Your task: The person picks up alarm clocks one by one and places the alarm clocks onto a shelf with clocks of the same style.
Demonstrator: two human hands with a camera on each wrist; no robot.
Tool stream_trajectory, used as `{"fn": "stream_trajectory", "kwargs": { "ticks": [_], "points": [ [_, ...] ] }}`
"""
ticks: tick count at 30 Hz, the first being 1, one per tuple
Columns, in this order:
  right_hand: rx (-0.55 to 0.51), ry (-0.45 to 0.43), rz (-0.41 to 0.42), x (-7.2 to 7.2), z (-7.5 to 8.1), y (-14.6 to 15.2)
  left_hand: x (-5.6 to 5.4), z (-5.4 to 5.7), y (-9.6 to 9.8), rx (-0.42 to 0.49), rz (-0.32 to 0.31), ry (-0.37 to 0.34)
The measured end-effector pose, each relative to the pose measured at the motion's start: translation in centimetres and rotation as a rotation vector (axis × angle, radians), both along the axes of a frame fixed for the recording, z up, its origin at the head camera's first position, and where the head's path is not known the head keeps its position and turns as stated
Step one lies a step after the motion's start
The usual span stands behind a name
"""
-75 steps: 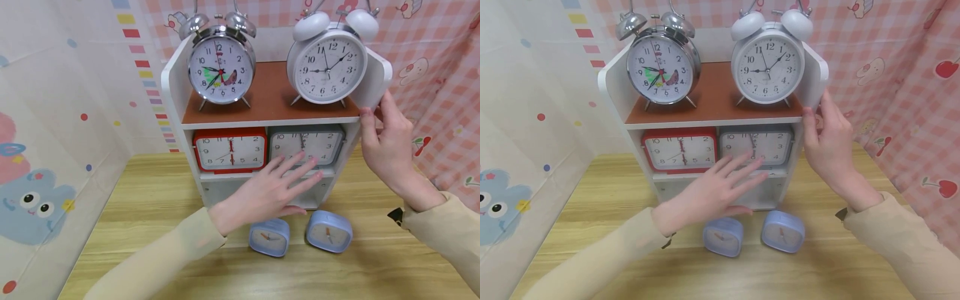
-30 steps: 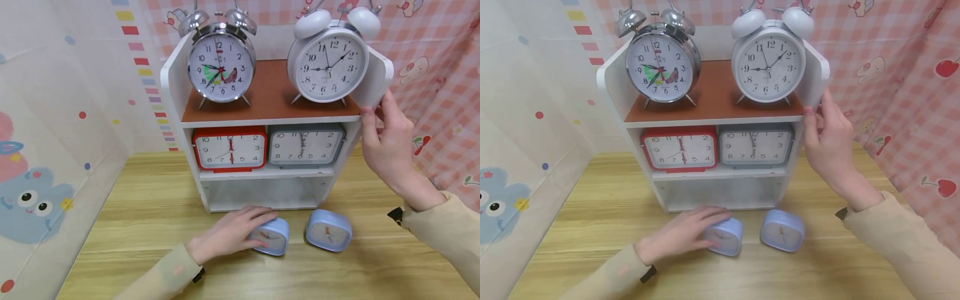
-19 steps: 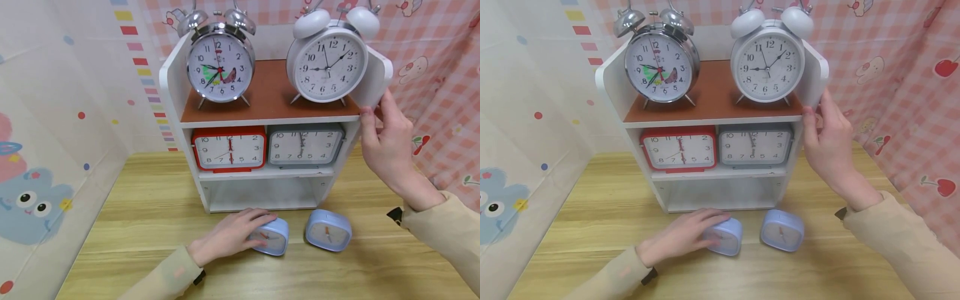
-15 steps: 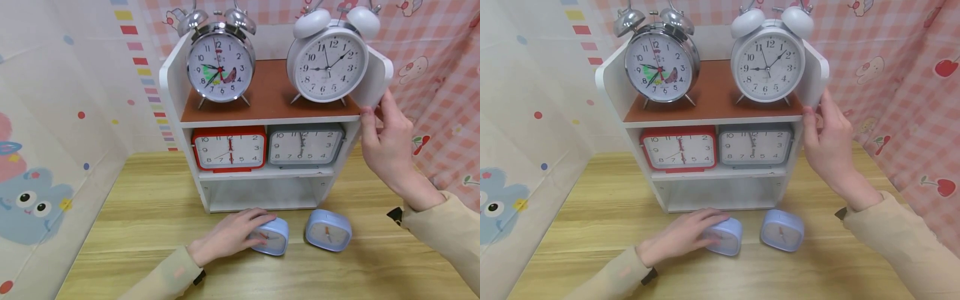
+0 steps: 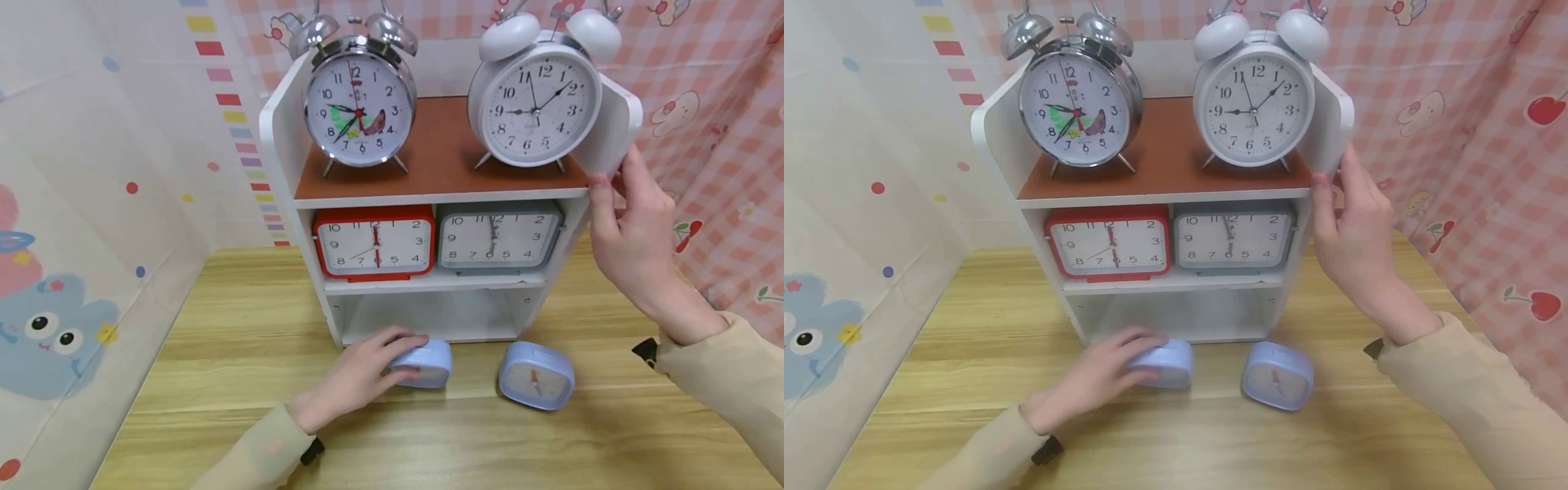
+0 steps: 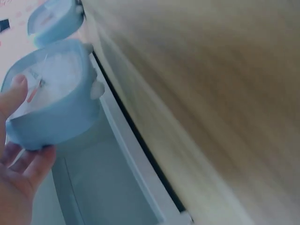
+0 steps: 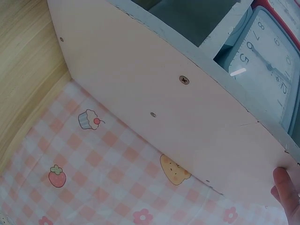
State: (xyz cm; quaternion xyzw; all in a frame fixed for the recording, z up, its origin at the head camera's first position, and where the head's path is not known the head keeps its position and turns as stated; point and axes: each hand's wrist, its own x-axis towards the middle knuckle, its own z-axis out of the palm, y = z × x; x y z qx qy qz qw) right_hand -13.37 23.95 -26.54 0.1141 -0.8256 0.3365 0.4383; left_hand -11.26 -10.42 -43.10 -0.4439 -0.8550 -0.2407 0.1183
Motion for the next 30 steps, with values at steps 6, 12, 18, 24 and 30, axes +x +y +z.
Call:
{"fn": "stream_trajectory", "kwargs": {
  "ticks": [6, 12, 18, 24, 30],
  "points": [
    [-0.001, 0.012, -0.001, 0.0, 0.1, 0.0, -1.2, 1.0, -1.3, 0.086, 0.127, 0.033],
    [0.002, 0.007, -0.004, 0.1, 0.0, 0.1, -2.0, 1.2, -1.8, 0.116, 0.234, 0.037],
    [0.004, 0.01, -0.003, 0.0, 0.0, 0.1, -2.4, 1.2, -1.8, 0.117, 0.271, 0.028],
    [0.006, 0.012, 0.001, 0.0, -0.1, 0.0, -2.6, 1.3, -1.8, 0.087, 0.289, -0.038],
    [0.011, 0.012, 0.0, 0.0, 0.0, 0.0, -3.0, 1.1, -1.9, 0.061, 0.295, -0.079]
  ]
}}
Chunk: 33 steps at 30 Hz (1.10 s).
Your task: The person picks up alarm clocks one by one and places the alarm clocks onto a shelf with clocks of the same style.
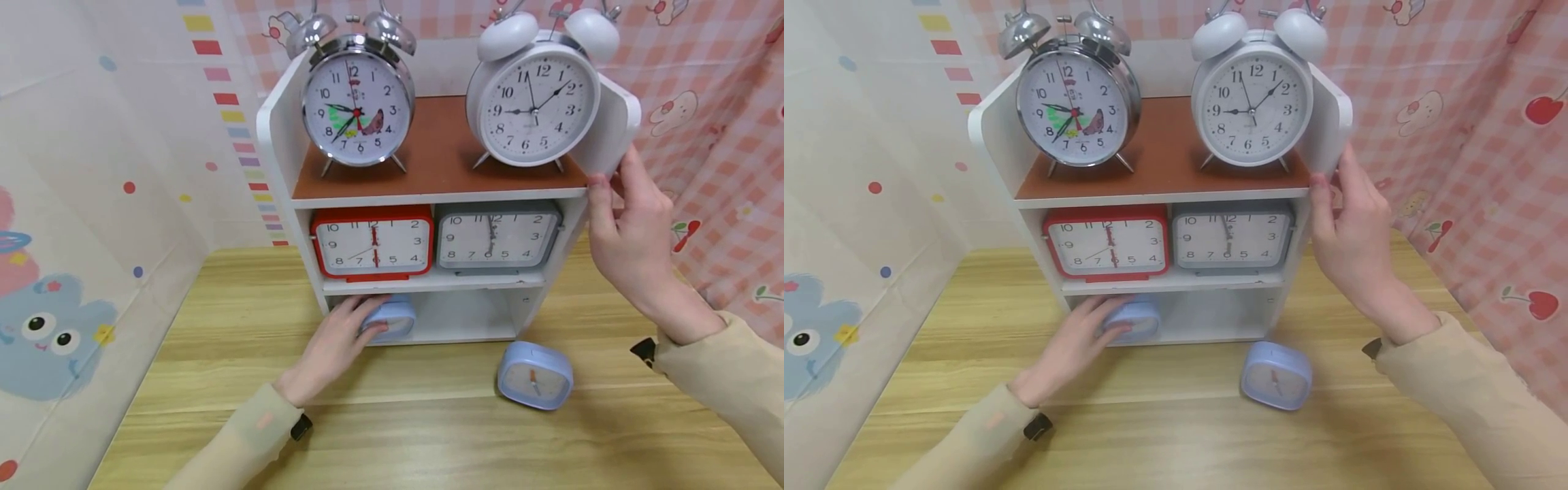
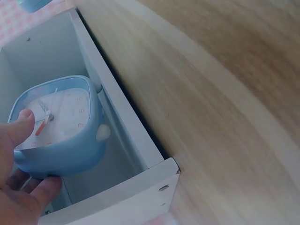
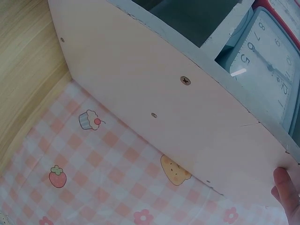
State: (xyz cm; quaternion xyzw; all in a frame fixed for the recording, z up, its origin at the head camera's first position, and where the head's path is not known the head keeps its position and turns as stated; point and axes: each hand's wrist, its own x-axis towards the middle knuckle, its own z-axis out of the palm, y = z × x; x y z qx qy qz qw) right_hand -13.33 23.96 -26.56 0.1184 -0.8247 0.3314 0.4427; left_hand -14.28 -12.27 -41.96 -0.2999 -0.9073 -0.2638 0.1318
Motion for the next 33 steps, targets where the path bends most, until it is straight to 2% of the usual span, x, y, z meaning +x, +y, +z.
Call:
{"fn": "stream_trajectory", "kwargs": {
  "ticks": [3, 5, 12, 16, 33],
  "points": [
    [0.002, 0.0, -0.001, 0.0, 0.0, 0.0, -0.2, 0.0, 0.1, -0.017, 0.007, -0.002],
    [0.003, -0.004, -0.003, 0.0, 0.0, 0.0, -0.3, 0.1, 0.2, -0.047, 0.006, 0.023],
    [-0.003, -0.016, -0.003, 0.1, -0.1, 0.0, -0.7, 0.5, 0.5, -0.215, -0.001, 0.192],
    [-0.002, -0.012, -0.005, 0.1, -0.1, 0.1, -0.8, 0.6, 0.7, -0.25, 0.001, 0.253],
    [-0.001, -0.013, -0.001, 0.1, 0.0, -0.1, -1.2, 0.7, 1.4, -0.329, 0.072, 0.261]
  ]
}}
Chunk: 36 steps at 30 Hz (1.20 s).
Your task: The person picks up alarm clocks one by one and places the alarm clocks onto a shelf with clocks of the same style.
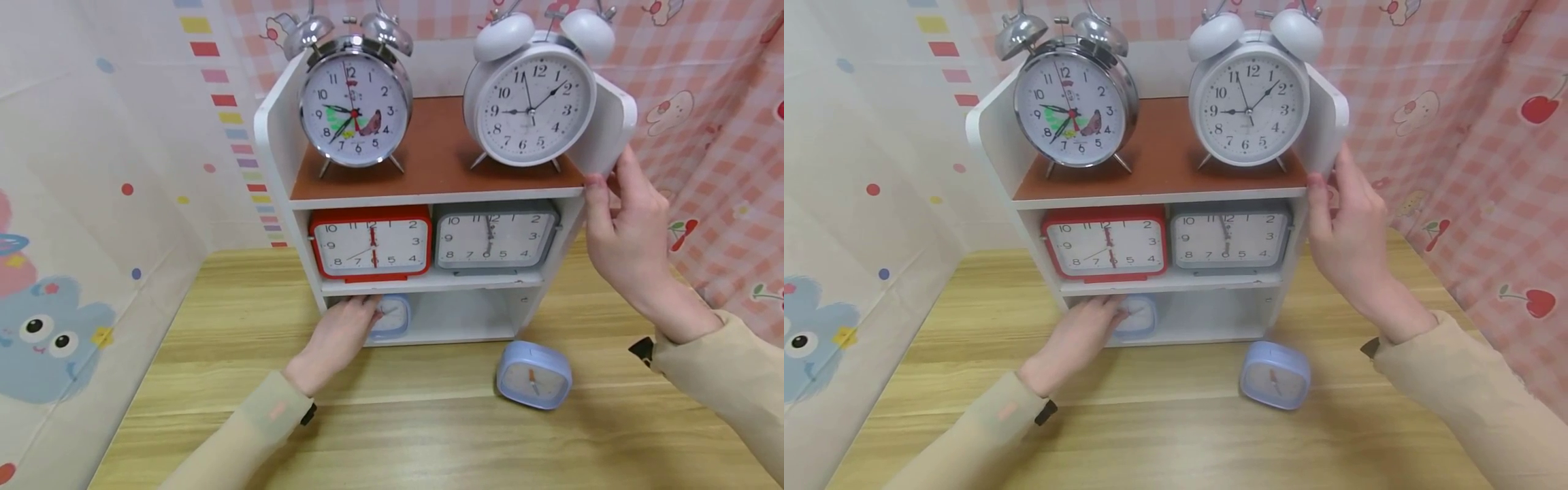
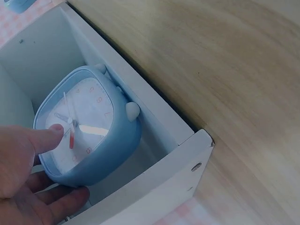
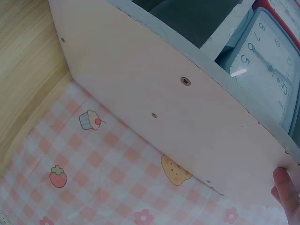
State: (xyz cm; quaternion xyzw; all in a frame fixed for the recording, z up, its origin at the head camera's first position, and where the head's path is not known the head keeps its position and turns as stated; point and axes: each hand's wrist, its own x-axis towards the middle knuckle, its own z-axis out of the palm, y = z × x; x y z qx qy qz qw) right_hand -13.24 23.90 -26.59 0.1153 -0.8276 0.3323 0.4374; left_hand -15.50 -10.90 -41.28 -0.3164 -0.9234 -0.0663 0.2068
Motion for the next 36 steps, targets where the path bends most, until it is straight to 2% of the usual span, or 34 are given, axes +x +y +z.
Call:
{"fn": "stream_trajectory", "kwargs": {
  "ticks": [5, 8, 10, 12, 15, 18, 22, 25, 29, 33, 36],
  "points": [
    [0.006, 0.0, -0.004, 0.0, 0.0, 0.0, 0.2, 0.1, 0.0, 0.02, -0.002, -0.035],
    [0.005, 0.001, -0.001, 0.0, 0.0, -0.1, 0.9, 0.0, 0.2, 0.023, -0.031, 0.005],
    [0.003, 0.001, 0.0, 0.1, 0.1, -0.1, 1.5, 0.0, 0.7, 0.028, -0.083, 0.06],
    [-0.001, 0.003, -0.004, 0.1, 0.1, -0.1, 2.2, -0.1, 1.4, 0.039, -0.163, 0.106],
    [-0.005, 0.007, -0.011, 0.2, 0.1, 0.0, 3.0, -0.5, 2.8, 0.05, -0.274, 0.109],
    [-0.003, 0.007, -0.011, 0.2, 0.1, 0.0, 3.5, -1.0, 4.0, 0.066, -0.338, 0.047],
    [-0.001, -0.002, -0.007, 0.1, 0.0, 0.0, 3.8, -1.4, 5.5, 0.11, -0.393, -0.059],
    [-0.003, -0.002, -0.007, 0.1, 0.0, 0.0, 3.9, -1.6, 6.7, 0.133, -0.43, -0.113],
    [-0.005, 0.006, -0.007, 0.1, 0.0, -0.1, 3.9, -2.0, 8.3, 0.143, -0.449, -0.17],
    [-0.003, 0.003, -0.009, 0.1, 0.1, -0.2, 4.0, -2.5, 10.1, 0.151, -0.471, -0.274],
    [-0.001, -0.002, -0.01, 0.2, 0.1, -0.1, 4.1, -2.4, 11.4, 0.139, -0.479, -0.337]
  ]
}}
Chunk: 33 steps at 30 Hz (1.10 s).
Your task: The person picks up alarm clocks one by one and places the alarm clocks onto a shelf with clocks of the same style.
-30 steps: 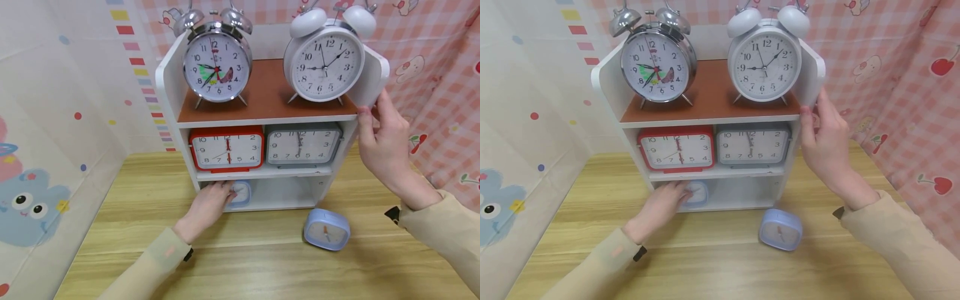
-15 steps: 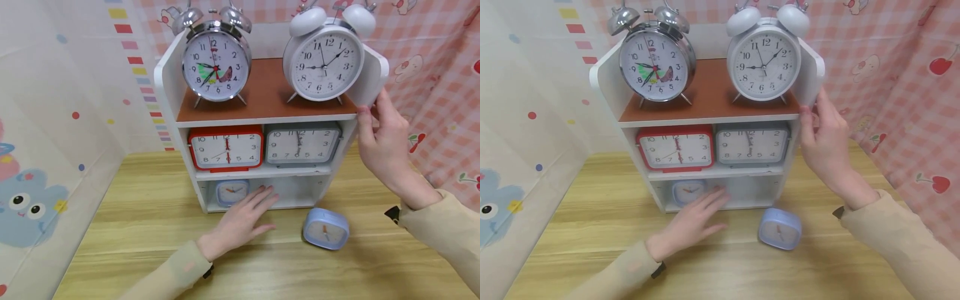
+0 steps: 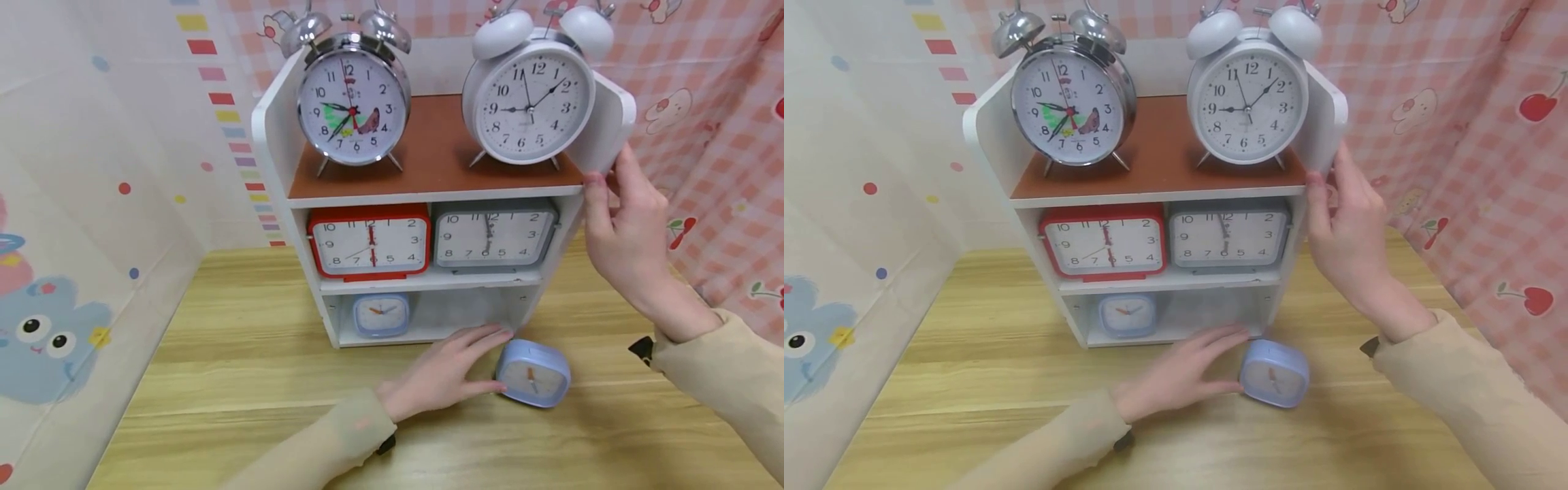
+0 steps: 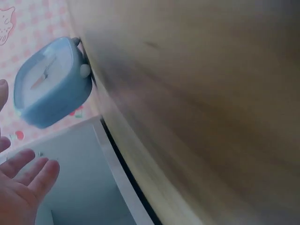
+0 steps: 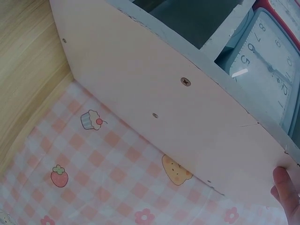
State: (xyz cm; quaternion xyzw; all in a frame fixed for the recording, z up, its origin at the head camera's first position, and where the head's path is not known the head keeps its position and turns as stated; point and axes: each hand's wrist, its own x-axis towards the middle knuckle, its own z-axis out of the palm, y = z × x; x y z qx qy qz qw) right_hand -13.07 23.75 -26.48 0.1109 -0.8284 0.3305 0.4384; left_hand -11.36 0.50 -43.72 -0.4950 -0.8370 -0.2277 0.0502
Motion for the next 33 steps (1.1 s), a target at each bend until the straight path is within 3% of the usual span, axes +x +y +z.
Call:
{"fn": "stream_trajectory", "kwargs": {
  "ticks": [10, 19, 33],
  "points": [
    [-0.014, 0.015, -0.002, -0.2, -0.1, 0.1, -0.4, 1.1, 2.9, -0.087, -0.035, 0.022],
    [-0.007, 0.01, 0.009, -0.2, -0.1, -0.1, -0.6, 1.4, 4.4, -0.191, -0.046, 0.009],
    [-0.006, 0.009, 0.001, -0.1, -0.1, 0.1, -0.5, 1.3, 4.1, -0.085, -0.085, -0.054]
  ]
}}
